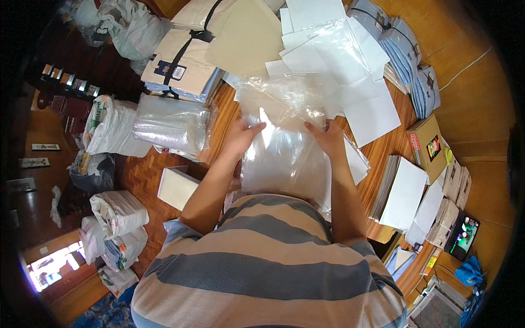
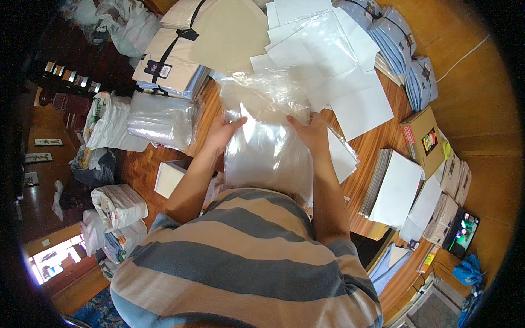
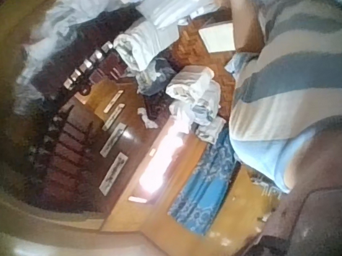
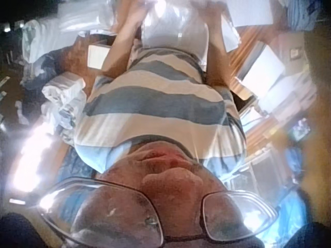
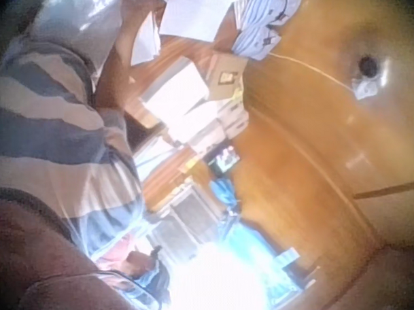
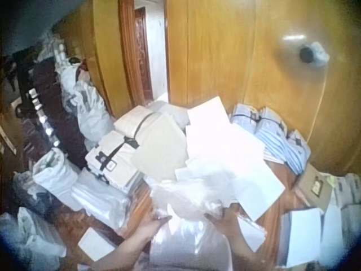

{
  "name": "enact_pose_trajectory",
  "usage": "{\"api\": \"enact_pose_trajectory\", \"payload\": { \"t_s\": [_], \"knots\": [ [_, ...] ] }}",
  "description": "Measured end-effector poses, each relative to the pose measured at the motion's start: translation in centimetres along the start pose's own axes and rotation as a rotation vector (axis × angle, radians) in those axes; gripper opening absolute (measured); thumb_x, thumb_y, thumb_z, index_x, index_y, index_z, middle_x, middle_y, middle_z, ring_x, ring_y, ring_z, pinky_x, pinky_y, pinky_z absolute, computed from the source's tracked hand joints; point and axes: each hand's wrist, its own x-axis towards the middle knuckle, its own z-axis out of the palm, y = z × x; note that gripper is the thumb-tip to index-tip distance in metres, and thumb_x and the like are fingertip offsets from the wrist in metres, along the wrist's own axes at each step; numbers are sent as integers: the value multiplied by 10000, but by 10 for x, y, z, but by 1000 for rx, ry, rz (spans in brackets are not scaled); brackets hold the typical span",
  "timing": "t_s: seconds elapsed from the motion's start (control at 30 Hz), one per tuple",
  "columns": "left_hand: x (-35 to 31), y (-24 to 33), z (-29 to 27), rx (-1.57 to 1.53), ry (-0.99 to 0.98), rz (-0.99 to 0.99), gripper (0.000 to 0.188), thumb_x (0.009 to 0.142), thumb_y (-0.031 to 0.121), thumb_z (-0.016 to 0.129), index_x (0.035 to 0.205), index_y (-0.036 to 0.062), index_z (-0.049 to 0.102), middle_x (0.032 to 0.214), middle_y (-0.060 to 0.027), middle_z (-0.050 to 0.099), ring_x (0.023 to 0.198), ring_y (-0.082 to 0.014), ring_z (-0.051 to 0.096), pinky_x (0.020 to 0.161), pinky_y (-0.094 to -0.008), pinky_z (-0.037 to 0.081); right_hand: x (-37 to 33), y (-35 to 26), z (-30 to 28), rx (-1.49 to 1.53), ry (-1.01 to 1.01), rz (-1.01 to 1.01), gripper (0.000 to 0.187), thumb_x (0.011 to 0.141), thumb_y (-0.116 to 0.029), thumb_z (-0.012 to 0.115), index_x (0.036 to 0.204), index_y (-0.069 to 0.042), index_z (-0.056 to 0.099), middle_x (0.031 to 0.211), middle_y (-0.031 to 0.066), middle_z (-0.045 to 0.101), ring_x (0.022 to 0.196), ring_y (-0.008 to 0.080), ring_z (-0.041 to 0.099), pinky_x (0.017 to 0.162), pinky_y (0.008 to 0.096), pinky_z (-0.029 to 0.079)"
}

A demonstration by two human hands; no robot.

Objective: The person picks up white rectangular sheets from a table and inserts them one at a time into a clear plastic bag, then stacks the filled bag with others.

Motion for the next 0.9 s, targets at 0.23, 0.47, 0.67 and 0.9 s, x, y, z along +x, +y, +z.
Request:
{"api": "enact_pose_trajectory", "payload": {
  "t_s": [0.23,0.47,0.67,0.9],
  "knots": [
    [-33,108,19,98,-101,175,254,892,77,771,1120,-8,697,1026,-74,732,913,-128,667,807,-294,533,-34,9,-37,647,-204,313,789,852,-563,741,1290,76,591,1202,155,663,1061,231,646,855,353,517],
    [3,19,-51,-97,-27,-273,428,868,162,802,1180,-76,629,1037,-155,716,874,-216,711,747,-349,598,-58,-2,8,696,-355,98,604,866,-382,780,1260,49,627,1145,126,694,1058,194,638,972,316,466],
    [18,-13,-52,-29,5,-197,499,844,181,828,1224,-68,620,1063,-140,708,895,-222,700,766,-343,581,-54,17,28,717,-283,61,400,901,-155,746,1234,37,633,1104,86,704,991,165,652,880,311,519],
    [-17,114,-7,-200,-52,164,368,873,52,782,1199,15,614,1079,-79,708,941,-164,672,813,-314,555,-72,-78,-52,856,-48,-195,485,874,-42,745,1327,-11,574,1154,70,683,1013,164,645,893,304,520]
  ]
}}
